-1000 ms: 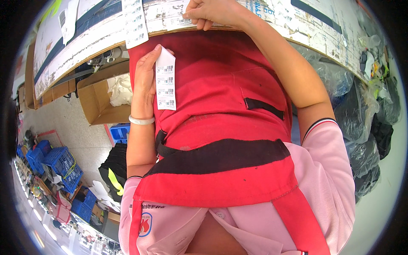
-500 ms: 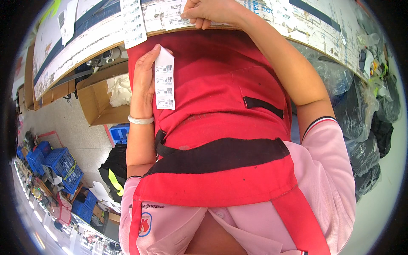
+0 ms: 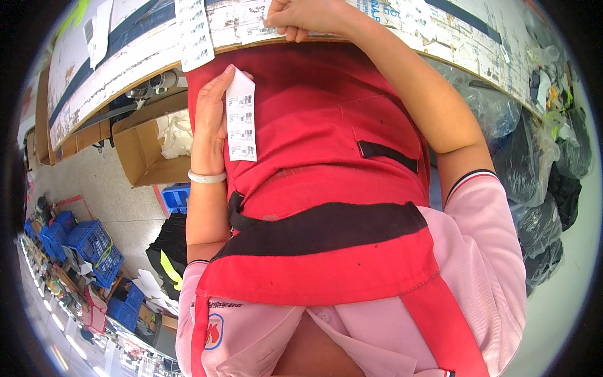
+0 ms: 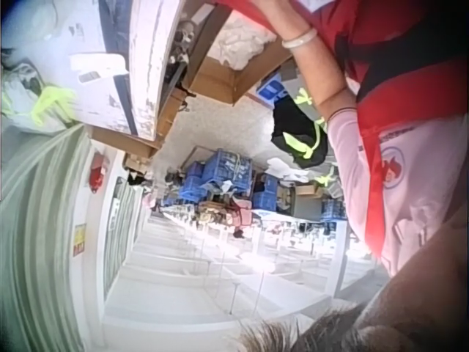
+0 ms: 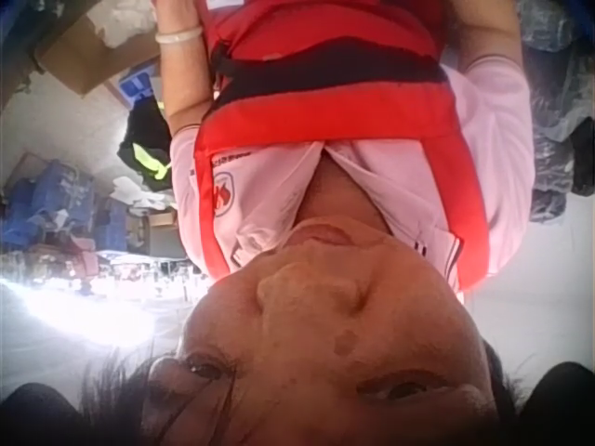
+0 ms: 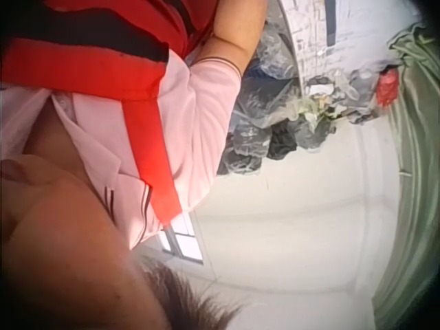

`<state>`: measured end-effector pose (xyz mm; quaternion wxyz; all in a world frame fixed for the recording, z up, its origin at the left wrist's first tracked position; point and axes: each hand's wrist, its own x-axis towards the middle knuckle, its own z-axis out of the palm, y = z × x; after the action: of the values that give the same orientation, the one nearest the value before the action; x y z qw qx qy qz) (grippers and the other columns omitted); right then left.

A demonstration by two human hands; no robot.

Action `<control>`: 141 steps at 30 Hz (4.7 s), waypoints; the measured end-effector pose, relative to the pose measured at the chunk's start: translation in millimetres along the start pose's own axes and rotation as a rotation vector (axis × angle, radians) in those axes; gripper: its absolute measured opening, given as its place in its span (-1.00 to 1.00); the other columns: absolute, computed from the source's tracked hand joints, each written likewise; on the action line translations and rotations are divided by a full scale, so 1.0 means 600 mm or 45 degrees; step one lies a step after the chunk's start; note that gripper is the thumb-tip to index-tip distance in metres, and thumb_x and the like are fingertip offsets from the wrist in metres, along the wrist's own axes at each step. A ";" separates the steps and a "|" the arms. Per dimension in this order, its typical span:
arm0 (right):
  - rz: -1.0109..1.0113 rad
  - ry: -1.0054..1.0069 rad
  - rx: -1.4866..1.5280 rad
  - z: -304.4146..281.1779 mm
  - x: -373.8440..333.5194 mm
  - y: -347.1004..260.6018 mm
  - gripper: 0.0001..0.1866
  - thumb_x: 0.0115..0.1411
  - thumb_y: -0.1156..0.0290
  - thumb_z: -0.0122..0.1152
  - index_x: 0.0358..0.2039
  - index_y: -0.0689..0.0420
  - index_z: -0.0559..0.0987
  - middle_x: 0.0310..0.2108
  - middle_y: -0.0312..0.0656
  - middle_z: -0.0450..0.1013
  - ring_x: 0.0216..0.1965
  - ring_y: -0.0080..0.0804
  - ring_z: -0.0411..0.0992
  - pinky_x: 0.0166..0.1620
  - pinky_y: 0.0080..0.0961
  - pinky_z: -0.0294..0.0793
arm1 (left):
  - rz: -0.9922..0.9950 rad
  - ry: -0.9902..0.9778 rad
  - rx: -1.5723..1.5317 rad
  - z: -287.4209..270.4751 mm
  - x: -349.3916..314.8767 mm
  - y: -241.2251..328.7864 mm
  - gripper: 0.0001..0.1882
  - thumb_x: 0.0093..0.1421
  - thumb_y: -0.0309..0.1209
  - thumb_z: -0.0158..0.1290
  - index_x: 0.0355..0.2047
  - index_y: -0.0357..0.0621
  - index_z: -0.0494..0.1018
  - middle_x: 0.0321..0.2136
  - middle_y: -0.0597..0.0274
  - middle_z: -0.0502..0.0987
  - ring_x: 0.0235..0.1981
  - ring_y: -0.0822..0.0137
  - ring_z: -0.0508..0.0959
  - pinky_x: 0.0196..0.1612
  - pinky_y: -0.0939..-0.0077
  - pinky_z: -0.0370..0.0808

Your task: Peel and apply adhesive barcode/pricing labels onto a continuous paper roll at a packing or shipping workstation.

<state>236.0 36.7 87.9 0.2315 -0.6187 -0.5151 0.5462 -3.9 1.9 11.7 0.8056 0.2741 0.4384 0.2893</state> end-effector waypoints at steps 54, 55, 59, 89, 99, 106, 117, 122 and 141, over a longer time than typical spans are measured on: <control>-0.083 -0.206 0.499 0.131 -0.131 0.050 -0.82 0.22 0.38 0.14 -0.32 0.25 0.56 -0.50 -0.28 0.47 -0.49 -0.62 0.41 -0.46 -0.67 0.46 | 0.101 -0.305 0.570 0.007 -0.060 0.039 -0.85 0.10 -0.46 0.20 -0.35 -0.31 0.58 -0.53 0.30 0.57 -0.55 0.60 0.45 -0.50 0.71 0.36; -0.103 -0.105 0.480 0.132 -0.130 0.048 -0.84 0.21 0.40 0.15 -0.33 0.25 0.55 -0.47 -0.28 0.46 -0.48 -0.63 0.40 -0.43 -0.68 0.45 | 0.100 -0.305 0.566 0.008 -0.059 0.036 -0.85 0.10 -0.46 0.20 -0.35 -0.31 0.58 -0.53 0.30 0.57 -0.55 0.60 0.45 -0.50 0.71 0.36; -0.377 0.126 0.113 0.121 -0.124 0.048 -0.88 0.18 0.46 0.17 -0.36 0.26 0.54 -0.44 -0.30 0.44 -0.46 -0.65 0.37 -0.36 -0.66 0.41 | 0.058 -0.270 0.646 0.021 -0.054 0.029 -0.86 0.09 -0.44 0.22 -0.43 -0.28 0.57 -0.61 0.33 0.54 -0.64 0.63 0.40 -0.57 0.73 0.32; -0.036 0.157 0.126 0.010 -0.008 0.034 -0.81 0.16 0.44 0.14 -0.42 0.35 0.55 -0.60 -0.17 0.48 -0.61 -0.50 0.46 -0.54 -0.63 0.49 | 0.040 -0.170 0.398 -0.004 -0.011 0.005 -0.47 0.32 -0.06 -0.11 -0.24 -0.39 0.54 -0.53 0.16 0.56 -0.60 0.47 0.49 -0.54 0.66 0.47; -0.029 0.191 0.084 0.018 -0.019 0.013 -0.83 0.14 0.46 0.15 -0.43 0.34 0.54 -0.61 -0.17 0.47 -0.61 -0.50 0.47 -0.55 -0.62 0.50 | 0.044 -0.162 0.389 -0.008 -0.011 0.003 -0.48 0.32 -0.07 -0.11 -0.22 -0.39 0.53 -0.52 0.13 0.56 -0.61 0.46 0.49 -0.55 0.65 0.47; -0.042 0.194 0.055 0.019 -0.014 0.016 -0.83 0.14 0.46 0.14 -0.44 0.34 0.55 -0.61 -0.18 0.47 -0.62 -0.50 0.46 -0.55 -0.62 0.50 | 0.037 -0.165 0.394 -0.011 -0.010 0.002 -0.47 0.32 -0.07 -0.11 -0.22 -0.39 0.53 -0.55 0.15 0.54 -0.62 0.47 0.48 -0.55 0.65 0.46; -0.124 0.248 0.001 0.006 -0.054 0.029 -0.79 0.21 0.28 0.15 -0.34 0.19 0.56 -0.56 -0.35 0.45 -0.57 -0.69 0.39 -0.49 -0.75 0.40 | 0.059 -0.186 0.320 -0.001 -0.014 0.007 -0.44 0.34 -0.05 -0.18 -0.16 -0.41 0.50 -0.49 0.12 0.56 -0.58 0.46 0.49 -0.51 0.64 0.46; -0.080 0.499 0.054 -0.055 -0.127 0.056 -0.80 0.20 0.29 0.16 -0.34 0.17 0.57 -0.55 -0.38 0.43 -0.56 -0.70 0.38 -0.48 -0.76 0.38 | 0.176 -0.262 0.320 -0.009 -0.024 0.006 -0.55 0.33 -0.17 -0.10 -0.03 -0.36 0.43 -0.34 0.15 0.56 -0.53 0.49 0.50 -0.51 0.67 0.45; 0.052 -0.161 0.064 0.065 -0.150 0.068 -0.72 0.17 0.24 0.20 -0.35 0.24 0.60 -0.57 -0.29 0.46 -0.60 -0.62 0.34 -0.49 -0.64 0.39 | 0.172 -0.160 0.266 0.002 -0.037 -0.006 -0.75 0.23 -0.46 0.04 -0.10 -0.28 0.49 -0.36 0.21 0.57 -0.48 0.54 0.51 -0.48 0.66 0.44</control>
<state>227.5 -69.3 80.9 0.2027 -0.5874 -0.5021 0.6015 -12.1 -16.3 21.8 0.7773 0.4029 0.3952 0.2779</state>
